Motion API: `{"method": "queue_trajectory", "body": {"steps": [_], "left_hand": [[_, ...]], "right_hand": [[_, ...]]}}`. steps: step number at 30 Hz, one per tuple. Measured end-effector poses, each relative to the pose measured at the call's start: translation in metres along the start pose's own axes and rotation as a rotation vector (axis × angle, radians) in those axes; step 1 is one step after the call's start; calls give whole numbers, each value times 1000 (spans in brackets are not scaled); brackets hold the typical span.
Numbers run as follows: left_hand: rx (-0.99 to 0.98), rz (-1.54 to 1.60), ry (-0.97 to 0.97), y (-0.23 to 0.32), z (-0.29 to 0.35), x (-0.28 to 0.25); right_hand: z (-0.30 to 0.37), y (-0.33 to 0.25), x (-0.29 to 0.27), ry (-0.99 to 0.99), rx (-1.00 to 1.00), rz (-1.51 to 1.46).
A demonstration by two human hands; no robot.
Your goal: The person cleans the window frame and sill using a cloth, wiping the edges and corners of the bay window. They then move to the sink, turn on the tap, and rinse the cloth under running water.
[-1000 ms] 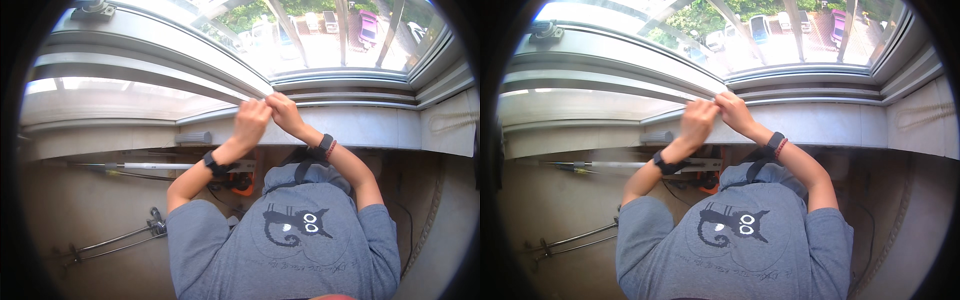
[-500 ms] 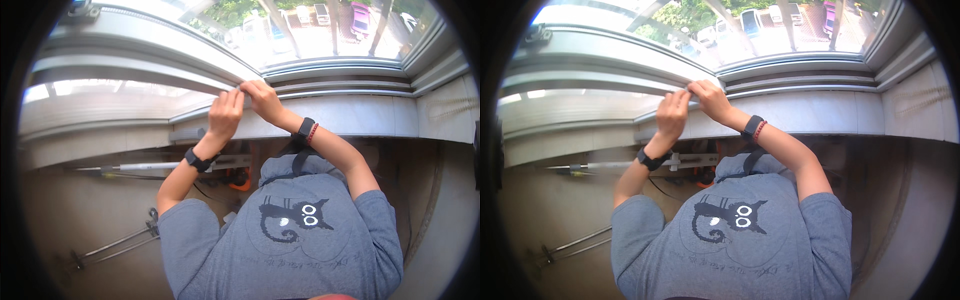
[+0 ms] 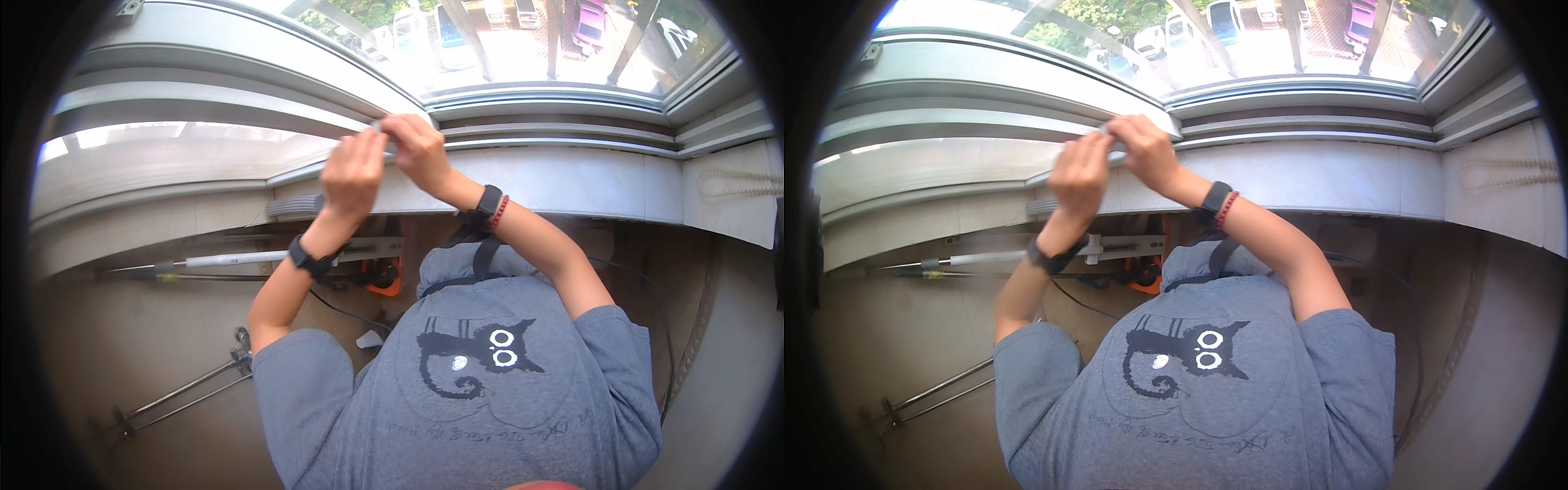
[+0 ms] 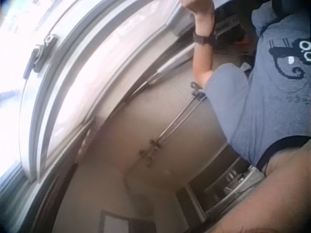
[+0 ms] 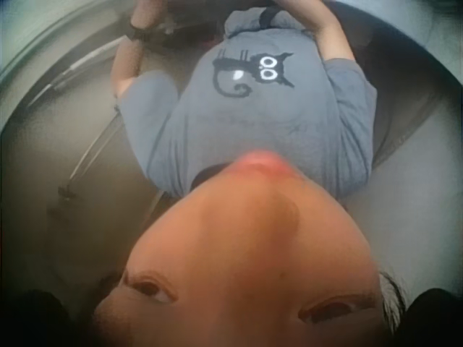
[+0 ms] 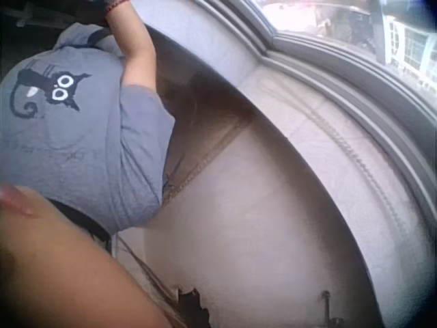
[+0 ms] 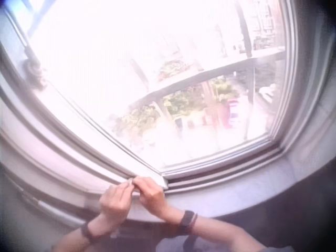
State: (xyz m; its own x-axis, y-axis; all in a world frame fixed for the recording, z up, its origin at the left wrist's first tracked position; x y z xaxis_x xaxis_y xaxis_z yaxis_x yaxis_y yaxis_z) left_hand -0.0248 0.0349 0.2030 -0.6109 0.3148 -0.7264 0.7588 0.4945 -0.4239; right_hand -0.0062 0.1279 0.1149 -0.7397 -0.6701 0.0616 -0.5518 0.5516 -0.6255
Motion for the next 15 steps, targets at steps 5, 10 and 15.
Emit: {"method": "queue_trajectory", "body": {"steps": [5, 10, 15], "left_hand": [[227, -82, -321, 47, 35, 67], [202, 6, -419, 29, 8, 41], [86, 6, -206, 4, -40, -15]], "right_hand": [[61, 42, -6, -165, 170, 43], [42, 32, -6, -142, 163, 3], [-17, -15, -4, 45, 173, -183]]}}
Point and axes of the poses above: each hand's wrist, its own z-axis away from the middle knuckle, its own x-axis out of the palm, y = z × x, the point moved 2 cm from there along -z, towards the middle knuckle, and after that the axes turned 5 degrees about -x, right-handed, at the moved point
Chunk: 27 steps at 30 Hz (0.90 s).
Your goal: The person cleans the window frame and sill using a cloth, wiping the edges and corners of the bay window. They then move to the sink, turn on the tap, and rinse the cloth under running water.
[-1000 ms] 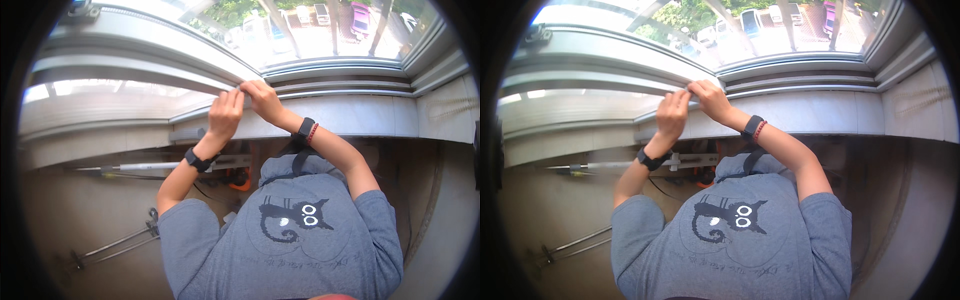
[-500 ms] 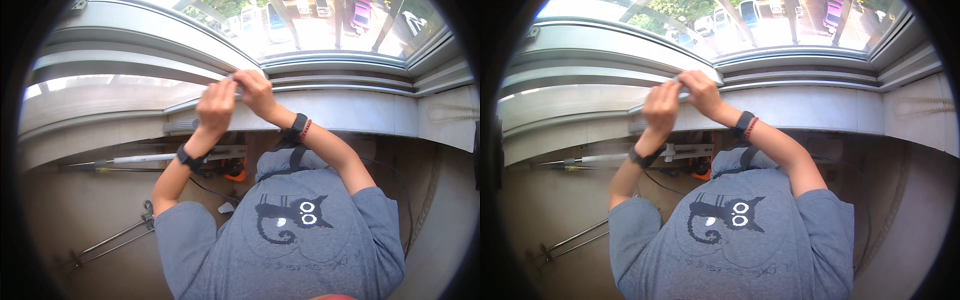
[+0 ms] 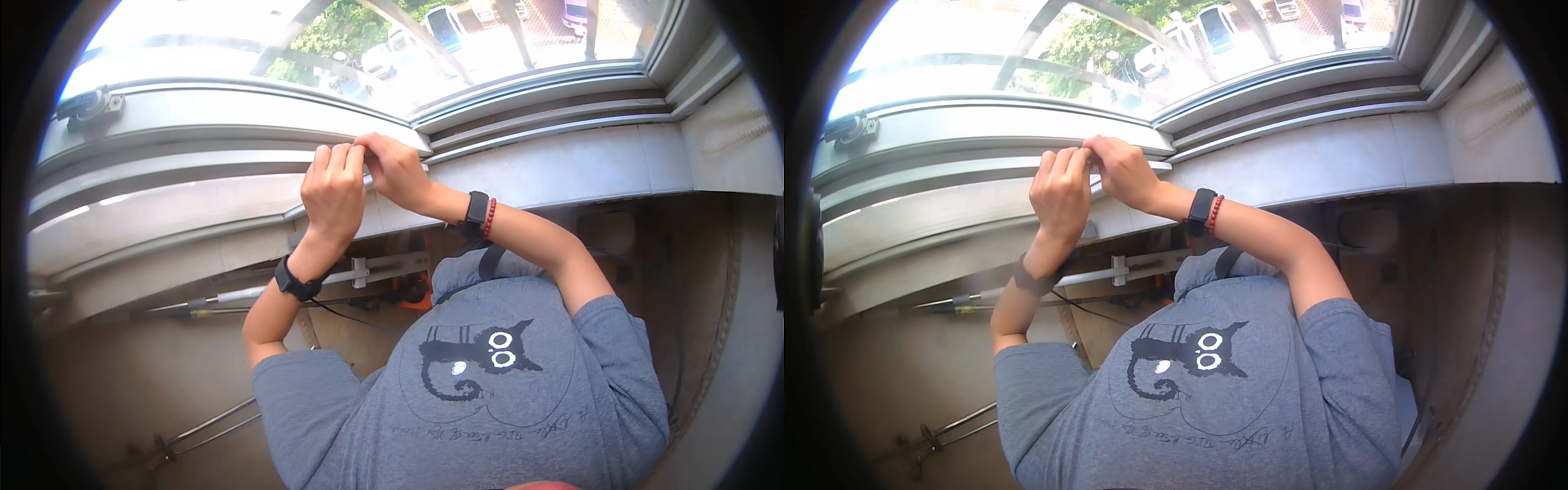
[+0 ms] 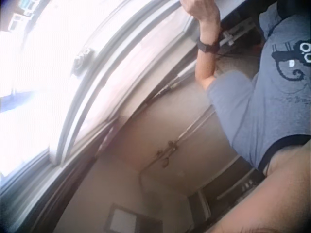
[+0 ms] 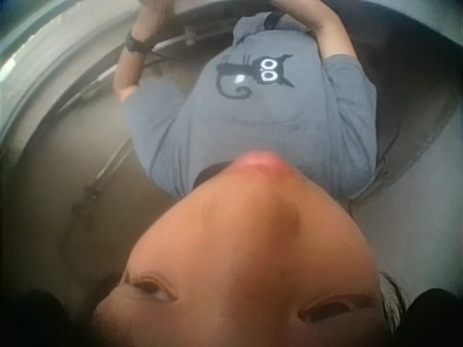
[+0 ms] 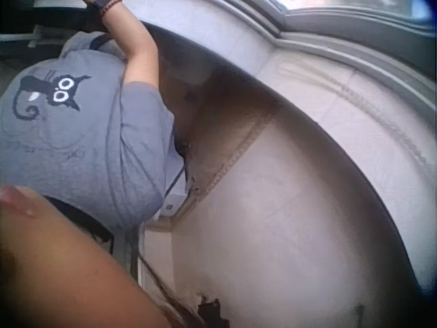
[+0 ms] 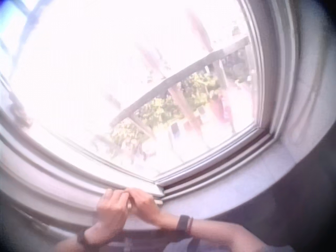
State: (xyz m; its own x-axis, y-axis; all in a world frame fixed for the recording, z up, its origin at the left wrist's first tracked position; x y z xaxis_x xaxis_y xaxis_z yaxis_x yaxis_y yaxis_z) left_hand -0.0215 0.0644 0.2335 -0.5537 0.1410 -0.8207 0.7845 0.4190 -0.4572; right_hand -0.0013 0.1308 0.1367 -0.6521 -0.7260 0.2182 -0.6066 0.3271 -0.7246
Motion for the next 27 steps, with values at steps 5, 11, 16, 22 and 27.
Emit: {"method": "queue_trajectory", "body": {"steps": [5, 11, 16, 22, 27], "left_hand": [[16, 12, -183, 15, 25, 48], [111, 54, -247, 28, 36, 80], [-24, 89, -55, 9, 27, 25], [-97, 170, -9, 17, 48, 49], [-70, 180, -90, 39, 68, 86]], "right_hand": [[42, 37, -2, 29, -38, 162], [64, 58, -13, -23, 50, 184], [35, 19, -5, 61, 71, 45], [57, 41, -2, 121, 63, 82], [81, 65, -15, -11, 69, 161]]}}
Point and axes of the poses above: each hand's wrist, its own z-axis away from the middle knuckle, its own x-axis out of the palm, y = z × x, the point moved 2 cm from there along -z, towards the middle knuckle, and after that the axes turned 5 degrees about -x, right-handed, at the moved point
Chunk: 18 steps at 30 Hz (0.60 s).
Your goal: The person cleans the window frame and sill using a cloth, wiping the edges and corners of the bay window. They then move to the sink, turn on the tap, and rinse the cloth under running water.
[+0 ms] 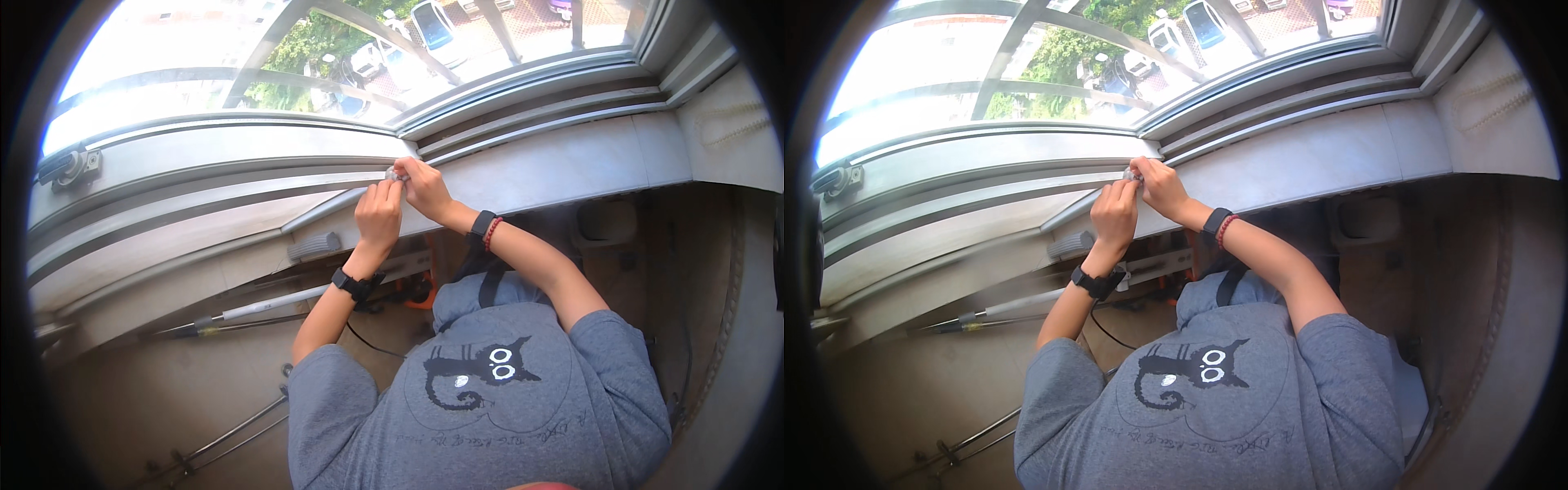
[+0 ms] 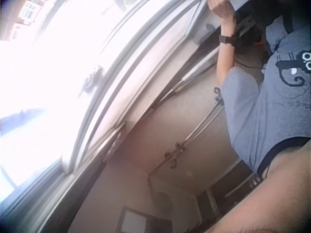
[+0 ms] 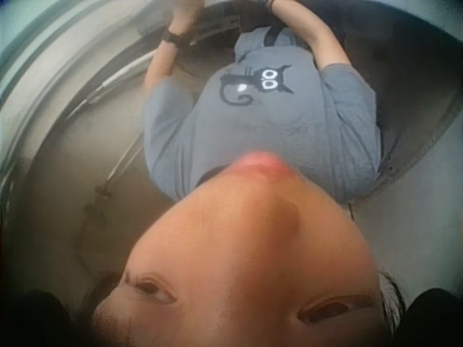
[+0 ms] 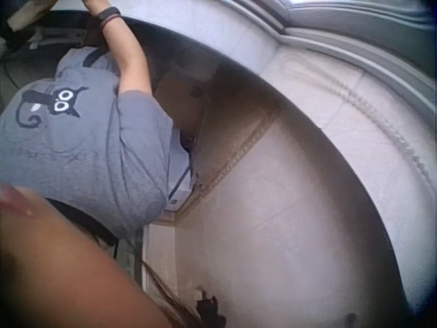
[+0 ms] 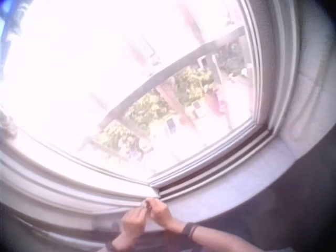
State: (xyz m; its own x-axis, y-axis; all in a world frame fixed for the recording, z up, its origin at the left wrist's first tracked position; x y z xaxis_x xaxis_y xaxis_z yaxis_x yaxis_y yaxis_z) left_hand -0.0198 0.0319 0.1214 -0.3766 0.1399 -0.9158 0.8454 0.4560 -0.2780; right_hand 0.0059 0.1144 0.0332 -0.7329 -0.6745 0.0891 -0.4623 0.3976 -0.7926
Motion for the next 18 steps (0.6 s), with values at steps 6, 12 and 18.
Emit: {"method": "queue_trajectory", "body": {"steps": [6, 12, 18], "left_hand": [[-73, 22, 85, -4, -19, -26], [-214, -28, 371, -24, -43, -107], [-301, 87, 191, -18, -9, -60]], "right_hand": [[-21, -19, -5, -33, 59, -102], [-80, -82, 4, -9, -120, -247], [-40, -34, 6, 24, -75, -83]]}}
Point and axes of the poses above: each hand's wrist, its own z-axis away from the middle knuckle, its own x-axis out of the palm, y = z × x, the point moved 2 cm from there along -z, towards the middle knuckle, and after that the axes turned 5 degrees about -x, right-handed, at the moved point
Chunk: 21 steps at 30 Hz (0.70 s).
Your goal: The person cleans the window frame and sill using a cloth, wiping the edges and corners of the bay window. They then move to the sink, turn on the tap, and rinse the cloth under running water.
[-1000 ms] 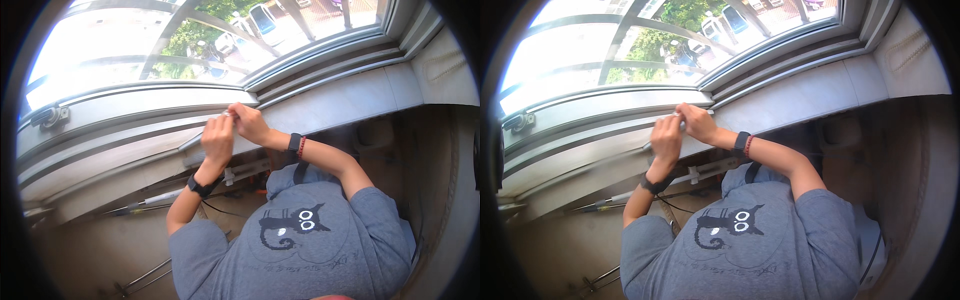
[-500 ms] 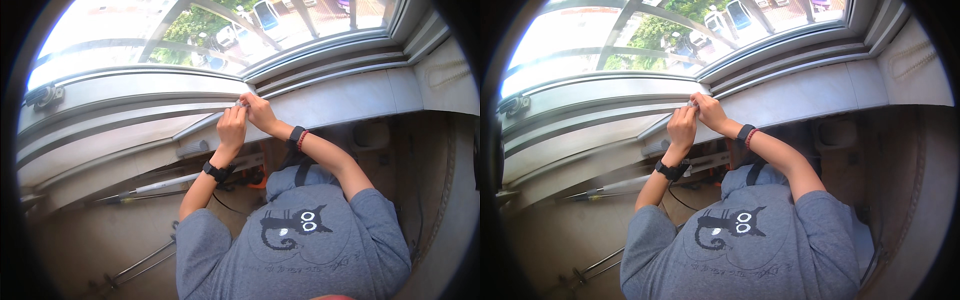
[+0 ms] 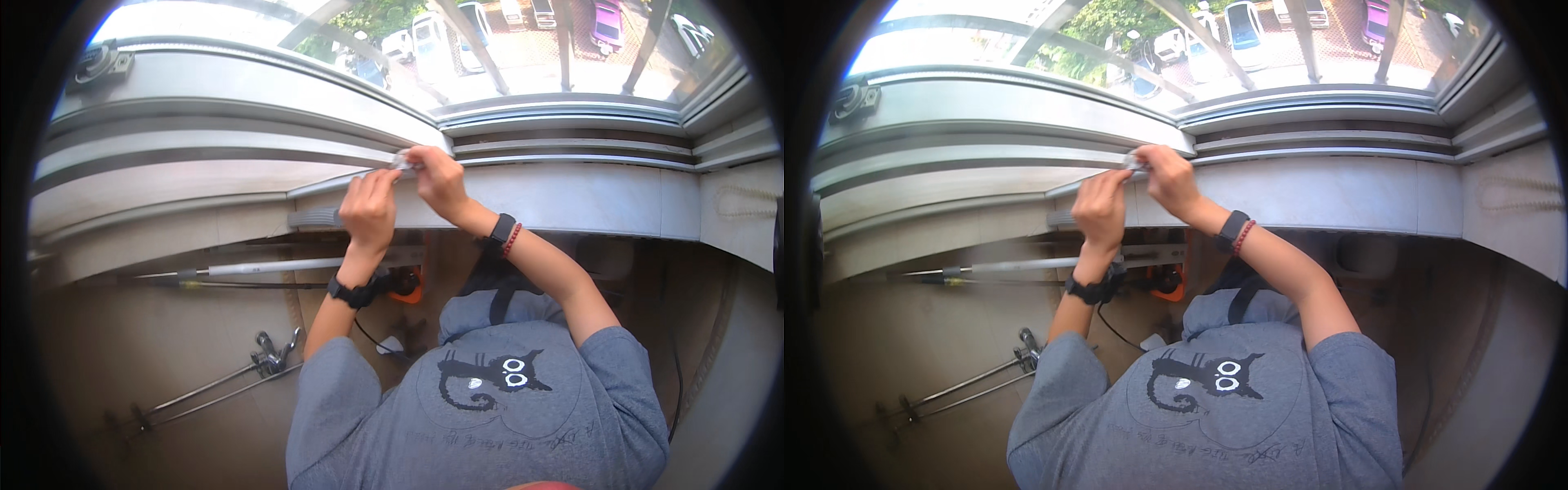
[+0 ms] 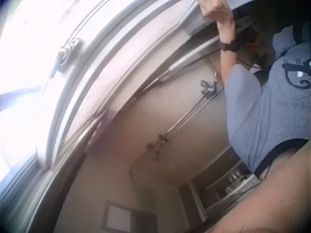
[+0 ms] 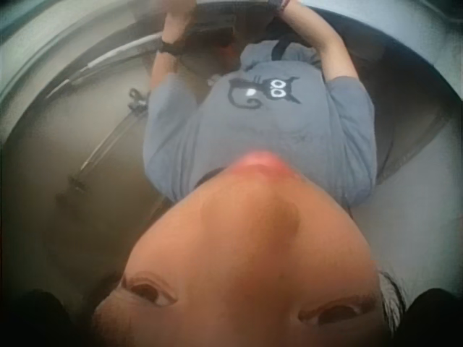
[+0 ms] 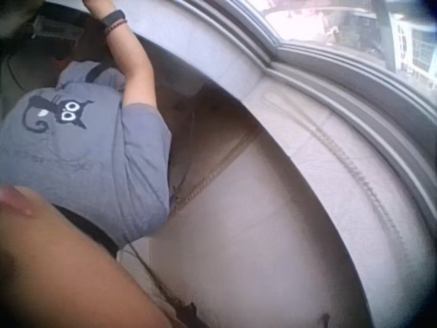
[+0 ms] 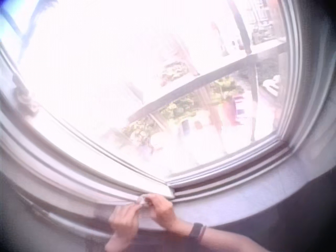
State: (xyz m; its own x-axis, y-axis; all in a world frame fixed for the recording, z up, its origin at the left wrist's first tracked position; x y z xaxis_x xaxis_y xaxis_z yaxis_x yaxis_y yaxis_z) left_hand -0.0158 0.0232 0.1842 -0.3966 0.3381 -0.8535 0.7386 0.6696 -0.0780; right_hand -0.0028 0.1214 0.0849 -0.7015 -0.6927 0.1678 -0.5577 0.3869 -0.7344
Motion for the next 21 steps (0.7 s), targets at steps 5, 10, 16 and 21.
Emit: {"method": "queue_trajectory", "body": {"steps": [5, 10, 16, 21], "left_hand": [[-48, 36, -2, -3, 16, 24], [-124, 21, 158, 1, -3, -7], [-166, 43, 103, 6, 7, 18], [-191, 100, -125, 6, 37, 61]], "right_hand": [[7, 10, -8, -108, 4, 8], [-30, -30, -3, -96, -35, -25], [-11, 1, -1, 8, -72, 38], [30, 31, -12, -239, 2, 170]]}}
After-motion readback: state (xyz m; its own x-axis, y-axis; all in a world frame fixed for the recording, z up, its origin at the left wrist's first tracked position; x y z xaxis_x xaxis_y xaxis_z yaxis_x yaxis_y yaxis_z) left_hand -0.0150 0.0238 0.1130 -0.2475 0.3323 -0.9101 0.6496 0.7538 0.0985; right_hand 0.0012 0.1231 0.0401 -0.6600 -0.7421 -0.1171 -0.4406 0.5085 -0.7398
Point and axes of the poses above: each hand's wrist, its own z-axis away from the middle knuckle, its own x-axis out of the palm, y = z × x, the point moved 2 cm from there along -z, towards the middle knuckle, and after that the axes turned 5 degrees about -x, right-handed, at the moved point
